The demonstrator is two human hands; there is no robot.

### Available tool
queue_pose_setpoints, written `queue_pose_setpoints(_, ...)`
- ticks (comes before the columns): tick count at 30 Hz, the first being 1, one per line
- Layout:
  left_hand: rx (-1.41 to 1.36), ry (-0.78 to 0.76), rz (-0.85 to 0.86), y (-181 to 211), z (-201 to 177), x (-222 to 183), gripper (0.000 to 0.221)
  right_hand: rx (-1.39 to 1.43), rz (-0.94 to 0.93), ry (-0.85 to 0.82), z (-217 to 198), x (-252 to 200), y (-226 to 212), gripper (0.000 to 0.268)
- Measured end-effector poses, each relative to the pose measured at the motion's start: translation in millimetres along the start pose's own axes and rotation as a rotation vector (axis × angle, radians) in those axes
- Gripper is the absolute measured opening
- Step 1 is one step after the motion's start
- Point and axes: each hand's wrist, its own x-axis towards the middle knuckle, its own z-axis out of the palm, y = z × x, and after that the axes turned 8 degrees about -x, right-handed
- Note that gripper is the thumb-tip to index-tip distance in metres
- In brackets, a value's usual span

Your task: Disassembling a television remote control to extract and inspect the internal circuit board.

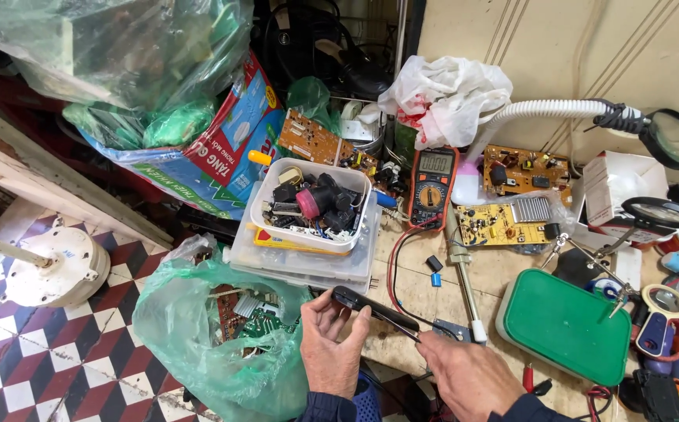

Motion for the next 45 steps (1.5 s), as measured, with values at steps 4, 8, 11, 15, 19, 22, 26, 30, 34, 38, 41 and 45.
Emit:
queue_pose_setpoints(4, 0.026, -0.015, 0.038, -0.1, 1.7, -1.0, 0.059, 0.302, 0.093, 0.024, -3.1, -0.9, 0.8, 0.023)
queue_pose_setpoints(8, 0.046, -0.038, 0.091, -2.2, -0.5, -1.1, 0.059, 0.448, 0.135, -0.041, -16.7, -5.9, -3.9, 0.028)
queue_pose_setpoints(11, 0.094, -0.002, 0.056, 3.5, 3.3, -1.9, 0.060, 0.284, 0.101, 0.050, -0.2, -2.7, -2.0, 0.021)
queue_pose_setpoints(15, 0.157, -0.013, 0.016, 16.2, 7.8, 0.6, 0.056, -0.005, -0.010, 0.163, 23.8, 3.6, 14.5, 0.039)
queue_pose_setpoints(19, 0.179, -0.033, 0.028, 17.4, 7.6, 2.8, 0.058, -0.117, 0.007, -0.048, 30.0, 7.3, 27.0, 0.041)
queue_pose_setpoints(22, 0.168, -0.019, -0.014, 17.4, 8.7, 4.4, 0.061, -0.139, -0.034, 0.041, 46.1, 8.3, 30.8, 0.048)
queue_pose_setpoints(26, 0.172, -0.004, -0.018, 18.3, 7.6, 5.6, 0.064, -0.146, -0.041, 0.033, 34.0, 6.1, 22.0, 0.058)
queue_pose_setpoints(30, 0.166, 0.000, 0.002, 16.0, 8.7, 5.3, 0.064, -0.161, -0.008, 0.005, 18.9, 3.9, 14.2, 0.051)
queue_pose_setpoints(34, 0.243, -0.092, 0.104, 13.5, 16.2, -5.5, 0.062, -0.286, -0.087, 0.026, 3.5, 7.5, 11.7, 0.056)
queue_pose_setpoints(38, 0.262, -0.119, 0.182, 14.2, 20.7, -6.2, 0.059, -0.410, -0.198, 0.132, 2.4, 18.0, 9.3, 0.045)
queue_pose_setpoints(41, 0.235, -0.048, 0.116, 16.9, 20.7, -3.9, 0.058, -0.372, -0.178, 0.088, 22.9, 28.7, 10.4, 0.042)
queue_pose_setpoints(45, 0.267, -0.052, 0.118, 14.9, 16.9, -5.2, 0.058, -0.117, 0.029, -0.078, -7.0, 18.0, -12.6, 0.017)
